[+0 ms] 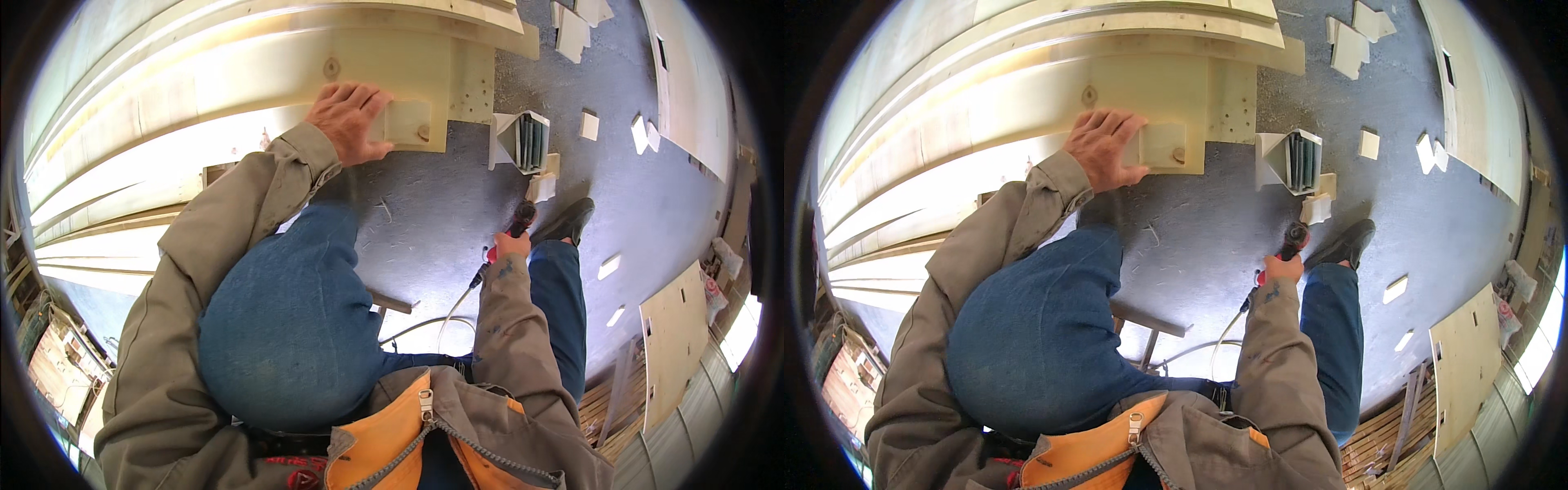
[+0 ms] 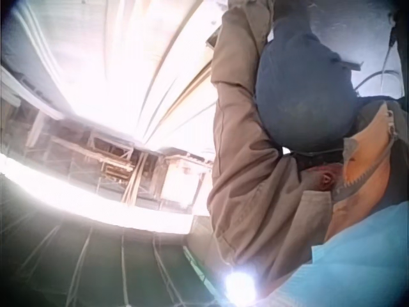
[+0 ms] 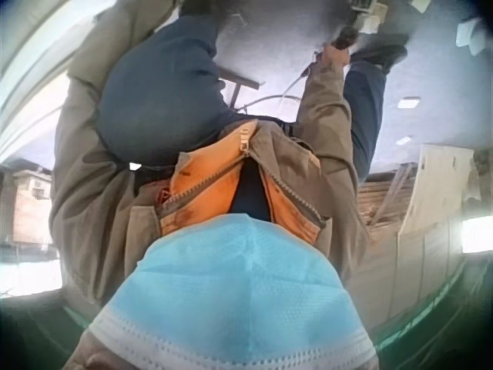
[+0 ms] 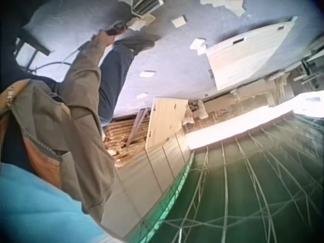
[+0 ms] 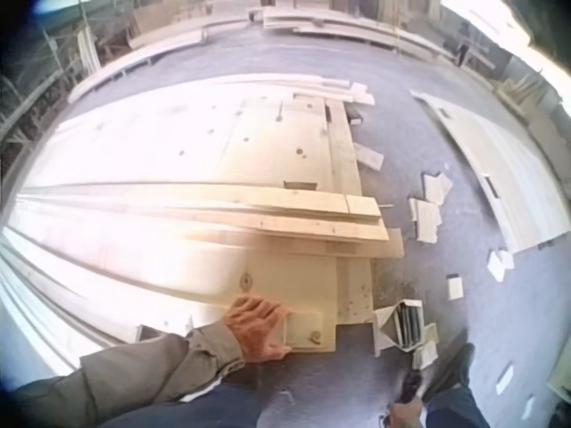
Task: The person assembles a curved wooden structure by placing small rectangular wooden blocks onto a larger curved wooden piece. They use a red nail gun to secure the blocks in place, repeating the process for multiple blocks.
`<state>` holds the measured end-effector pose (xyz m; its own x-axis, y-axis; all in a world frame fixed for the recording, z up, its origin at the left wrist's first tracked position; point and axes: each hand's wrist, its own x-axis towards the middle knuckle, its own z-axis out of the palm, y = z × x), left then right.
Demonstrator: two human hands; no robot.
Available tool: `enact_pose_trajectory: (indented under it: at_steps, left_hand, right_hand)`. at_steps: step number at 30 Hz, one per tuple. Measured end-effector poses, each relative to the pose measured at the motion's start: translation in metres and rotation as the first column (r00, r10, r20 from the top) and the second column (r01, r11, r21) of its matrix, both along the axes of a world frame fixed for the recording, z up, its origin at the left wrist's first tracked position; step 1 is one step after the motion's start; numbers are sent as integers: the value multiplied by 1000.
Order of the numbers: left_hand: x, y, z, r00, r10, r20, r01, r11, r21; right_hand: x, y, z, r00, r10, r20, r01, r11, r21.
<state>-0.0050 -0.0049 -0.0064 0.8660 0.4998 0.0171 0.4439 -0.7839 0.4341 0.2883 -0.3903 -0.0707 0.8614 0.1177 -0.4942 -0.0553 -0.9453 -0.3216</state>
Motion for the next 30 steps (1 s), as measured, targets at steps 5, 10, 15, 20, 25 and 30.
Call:
enact_pose_trajectory:
  at_steps: [5, 10, 15, 20, 25, 30]
  left_hand:
    - [3, 1, -2, 1000, -3, 31, 4, 1000, -27]
    - [2, -2, 1, 999, 0, 40, 2, 999, -48]
    - [5, 2, 1, 998, -10, 62, 13, 999, -44]
    - [2, 1, -1, 997, -11, 83, 13, 1000, -21]
    - [4, 1, -5, 997, -28, 71, 28, 1000, 1]
    - [5, 1, -7, 997, -24, 67, 24, 1000, -4]
  right_hand:
    - [-3, -4, 57, 822, -307, -480, 532, 717, 452]
    - [-66, 59, 159, 842, -87, -533, 473, 593, 651]
    - [-110, 123, 210, 776, 217, -592, 362, 616, 700]
    - [-150, 152, 195, 796, 324, -510, 113, 749, 653]
    - [-190, 156, 150, 863, 449, -232, -167, 687, 707]
    - [-200, 163, 133, 861, 494, -124, -274, 654, 705]
